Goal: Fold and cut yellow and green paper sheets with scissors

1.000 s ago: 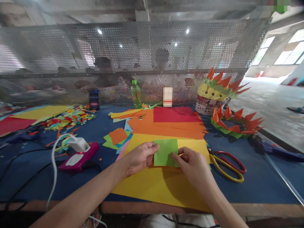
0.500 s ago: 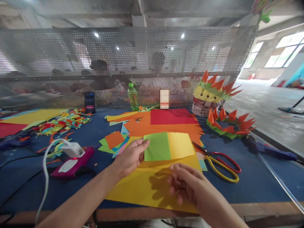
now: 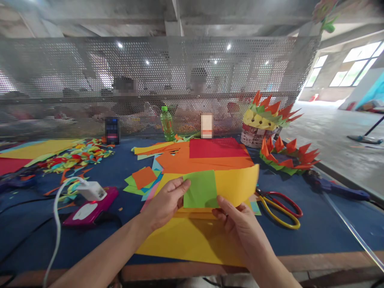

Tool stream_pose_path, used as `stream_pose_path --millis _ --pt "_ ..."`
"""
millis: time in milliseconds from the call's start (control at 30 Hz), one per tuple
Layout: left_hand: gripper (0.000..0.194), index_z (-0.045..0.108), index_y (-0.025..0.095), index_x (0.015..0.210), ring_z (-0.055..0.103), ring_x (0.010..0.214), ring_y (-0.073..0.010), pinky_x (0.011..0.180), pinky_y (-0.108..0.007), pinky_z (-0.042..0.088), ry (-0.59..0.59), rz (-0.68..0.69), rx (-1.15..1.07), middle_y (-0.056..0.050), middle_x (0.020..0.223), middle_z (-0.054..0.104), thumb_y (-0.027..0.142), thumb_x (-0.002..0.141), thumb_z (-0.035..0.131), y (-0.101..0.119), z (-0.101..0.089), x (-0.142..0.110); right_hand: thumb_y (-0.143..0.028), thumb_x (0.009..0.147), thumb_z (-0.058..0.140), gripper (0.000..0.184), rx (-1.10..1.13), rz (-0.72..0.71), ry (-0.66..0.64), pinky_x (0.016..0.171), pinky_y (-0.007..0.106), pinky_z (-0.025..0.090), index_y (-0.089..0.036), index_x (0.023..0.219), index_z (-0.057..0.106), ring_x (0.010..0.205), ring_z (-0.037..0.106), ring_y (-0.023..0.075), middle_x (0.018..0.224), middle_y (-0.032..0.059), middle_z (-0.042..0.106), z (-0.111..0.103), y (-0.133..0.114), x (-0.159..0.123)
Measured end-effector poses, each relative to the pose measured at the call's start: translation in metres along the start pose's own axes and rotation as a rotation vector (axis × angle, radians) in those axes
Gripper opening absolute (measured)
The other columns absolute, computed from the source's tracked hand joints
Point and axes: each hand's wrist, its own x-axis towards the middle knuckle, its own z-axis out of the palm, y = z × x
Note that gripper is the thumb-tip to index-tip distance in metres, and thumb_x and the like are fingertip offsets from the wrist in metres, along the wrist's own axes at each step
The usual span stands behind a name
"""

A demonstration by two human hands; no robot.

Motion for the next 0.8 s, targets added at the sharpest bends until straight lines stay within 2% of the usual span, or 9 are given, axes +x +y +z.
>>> stream_pose_path --millis 67,233,433,600,733,800 --pt "0.026 0.07 0.018 0.088 0.07 0.071 -0.0183 0.065 -0.025 0.049 -0.004 0.007 0.02 0.0 0.07 0.07 0.037 0.077 0.083 -0.002 -0.001 0.0 -0.025 0.057 0.096 0.033 -0.017 -0.011 0.012 0.053 0.016 0.05 -0.016 0.083 0.078 0.053 0.059 0.006 0.079 -0.0005 0.077 0.001 0.0 0.001" --pt "0.021 0.07 0.019 0.088 0.07 0.072 -0.0192 0.066 -0.026 0.048 -0.002 0.031 0.019 0.0 0.068 0.07 0.037 0.083 0.079 -0.005 -0.003 0.0 -0.024 0.053 0.096 0.034 -0.019 -0.029 0.084 0.059 0.022 0.056 -0.016 0.08 0.079 0.063 0.065 0.0128 0.082 0.0036 0.078 0.006 0.002 0.004" --pt "0.021 0.074 0.017 0.103 0.074 0.093 -0.0235 0.079 -0.029 0.054 -0.103 0.011 -0.043 -0.008 0.099 0.078 0.032 0.088 0.073 0.0 0.0 -0.004 -0.029 0.053 0.096 0.031 -0.085 -0.111 0.135 0.053 0.02 0.051 -0.015 0.071 0.076 0.053 0.06 0.01 0.066 0.0005 0.073 0.001 0.009 0.012" --pt "0.033 0.074 0.017 0.116 0.073 0.1 -0.0284 0.089 -0.035 0.055 -0.21 0.018 0.029 -0.012 0.114 0.076 0.032 0.086 0.075 0.001 0.001 -0.007 -0.034 0.057 0.093 0.029 -0.166 -0.145 0.12 0.056 0.023 0.051 -0.015 0.073 0.076 0.056 0.062 0.0126 0.067 0.0017 0.074 -0.004 0.014 0.012" --pt "0.036 0.075 0.022 0.117 0.073 0.101 -0.0295 0.09 -0.039 0.056 -0.172 0.021 0.069 -0.009 0.116 0.076 0.029 0.082 0.079 -0.004 0.006 -0.008 -0.037 0.061 0.091 0.029 -0.255 -0.144 0.098 0.058 0.024 0.05 -0.014 0.075 0.078 0.056 0.061 0.0134 0.065 0.0028 0.073 0.001 0.013 0.006" --pt "0.036 0.075 0.025 0.117 0.071 0.104 -0.029 0.093 -0.039 0.055 -0.142 0.052 0.094 -0.006 0.117 0.076 0.027 0.08 0.08 -0.007 0.008 -0.007 -0.038 0.058 0.091 0.031 -0.286 -0.13 0.1 0.057 0.024 0.05 -0.014 0.073 0.078 0.056 0.062 0.0144 0.065 0.0042 0.074 0.003 0.012 0.004"
